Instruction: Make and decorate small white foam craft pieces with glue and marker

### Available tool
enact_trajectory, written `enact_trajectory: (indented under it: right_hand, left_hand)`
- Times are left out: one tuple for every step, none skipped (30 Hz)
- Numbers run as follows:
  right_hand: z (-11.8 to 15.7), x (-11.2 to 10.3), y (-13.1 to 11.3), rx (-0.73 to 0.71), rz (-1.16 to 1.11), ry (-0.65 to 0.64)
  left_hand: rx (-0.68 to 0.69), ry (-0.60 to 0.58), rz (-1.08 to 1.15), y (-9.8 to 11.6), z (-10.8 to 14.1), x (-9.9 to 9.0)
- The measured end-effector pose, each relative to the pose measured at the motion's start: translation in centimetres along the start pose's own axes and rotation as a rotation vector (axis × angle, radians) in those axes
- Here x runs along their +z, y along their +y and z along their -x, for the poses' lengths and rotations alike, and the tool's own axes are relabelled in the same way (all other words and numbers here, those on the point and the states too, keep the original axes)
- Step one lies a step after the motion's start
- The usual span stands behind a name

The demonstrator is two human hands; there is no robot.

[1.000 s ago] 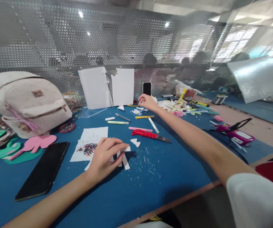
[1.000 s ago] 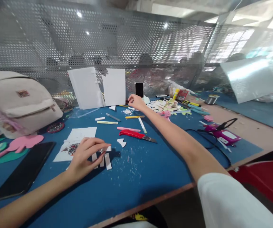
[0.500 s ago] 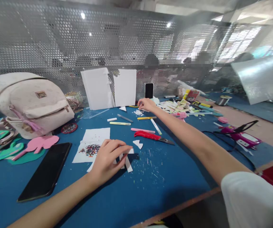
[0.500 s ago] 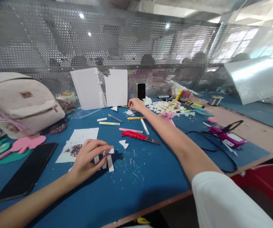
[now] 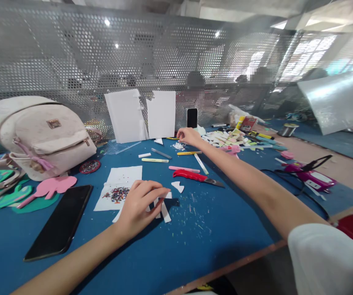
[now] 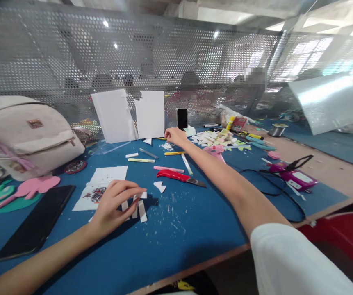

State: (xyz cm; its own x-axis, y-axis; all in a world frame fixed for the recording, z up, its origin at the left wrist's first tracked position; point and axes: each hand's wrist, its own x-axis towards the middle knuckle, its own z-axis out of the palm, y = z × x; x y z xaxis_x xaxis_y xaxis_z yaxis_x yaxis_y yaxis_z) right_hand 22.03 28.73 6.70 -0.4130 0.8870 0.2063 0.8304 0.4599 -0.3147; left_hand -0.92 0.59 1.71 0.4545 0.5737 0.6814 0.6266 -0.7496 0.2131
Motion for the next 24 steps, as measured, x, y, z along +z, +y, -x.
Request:
enact_trajectory:
  right_hand:
    - [0.2, -0.1, -0.3, 0.0, -0.023, 0.015]
    - [0.5, -0.3, -0.7, -0.002, -0.051, 0.031]
    - [0.8, -0.4, -1.3, -0.011, -0.085, 0.045]
    - [1.2, -0.5, -1.9, -0.029, -0.123, 0.056]
    - [1.8, -0.6, -2.7, -0.052, -0.165, 0.065]
    - [2.5, -0.6, -3.5, -0.09, -0.211, 0.059]
    - [3.4, -0.7, -4.4, -0.133, -0.261, 0.042]
    - [4.6, -0.8, -5.4, -0.182, -0.31, 0.013]
    - [5.9, -0.9, -6.3, -0.234, -0.357, -0.025]
    - [7.5, -1.0, -7.2, -0.291, -0.399, -0.069]
    - [9.2, -1.2, -8.0, -0.346, -0.432, -0.117]
    - [11.0, -1.5, -8.7, -0.398, -0.456, -0.17]
    - [12.7, -1.7, -9.3, -0.462, -0.481, -0.248]
    - [14.4, -2.0, -9.7, -0.541, -0.513, -0.345]
    - [15.9, -2.2, -9.9, -0.574, -0.5, -0.414]
    - [17.2, -2.4, -9.9, -0.581, -0.451, -0.443]
    - [18.3, -2.4, -9.8, -0.583, -0.4, -0.434]
    - [19.1, -2.3, -9.6, -0.584, -0.35, -0.427]
    - [19.8, -2.1, -9.2, -0.586, -0.325, -0.423]
    - [20.3, -1.9, -8.9, -0.59, -0.317, -0.422]
    - [20.6, -1.5, -8.5, -0.592, -0.318, -0.429]
    - [20.9, -1.2, -8.2, -0.593, -0.327, -0.43]
    - [21.1, -0.8, -8.0, -0.59, -0.335, -0.428]
    - [21.3, -0.5, -7.9, -0.584, -0.339, -0.423]
  left_hand:
    - [-0.001, 0.003, 0.001, -0.1, 0.0, 0.0]
    - [-0.001, 0.006, 0.002, -0.2, -0.1, 0.0]
    - [-0.001, 0.009, 0.002, -0.3, -0.2, 0.0]
    - [0.001, 0.01, 0.003, -0.4, -0.2, -0.1]
    - [0.005, 0.009, 0.005, -0.6, -0.3, -0.2]
    - [0.011, 0.001, 0.008, -0.7, -0.5, -0.3]
    - [0.023, -0.015, 0.014, -0.9, -0.6, -0.5]
    - [0.039, -0.042, 0.023, -0.9, -0.7, -0.7]
    - [0.058, -0.079, 0.035, -0.9, -0.8, -0.9]
    - [0.08, -0.124, 0.051, -0.8, -0.8, -1.0]
    - [0.101, -0.173, 0.07, -0.6, -0.9, -1.0]
    - [0.119, -0.222, 0.089, -0.4, -1.0, -1.0]
    - [0.131, -0.266, 0.108, -0.2, -1.0, -0.9]
    - [0.136, -0.301, 0.125, 0.0, -1.0, -0.8]
    - [0.136, -0.327, 0.139, 0.2, -1.0, -0.6]
    - [0.134, -0.346, 0.151, 0.2, -1.1, -0.4]
    - [0.129, -0.358, 0.16, 0.3, -1.2, -0.3]
    - [0.124, -0.364, 0.169, 0.2, -1.3, -0.2]
    - [0.117, -0.366, 0.174, 0.1, -1.5, -0.3]
    - [0.106, -0.364, 0.176, -0.1, -1.6, -0.5]
    - [0.09, -0.36, 0.174, -0.3, -1.8, -0.9]
    - [0.064, -0.352, 0.165, -0.5, -2.0, -1.4]
    - [0.034, -0.343, 0.149, -0.7, -2.1, -2.0]
    - [-0.006, -0.333, 0.127, -0.9, -2.2, -2.7]
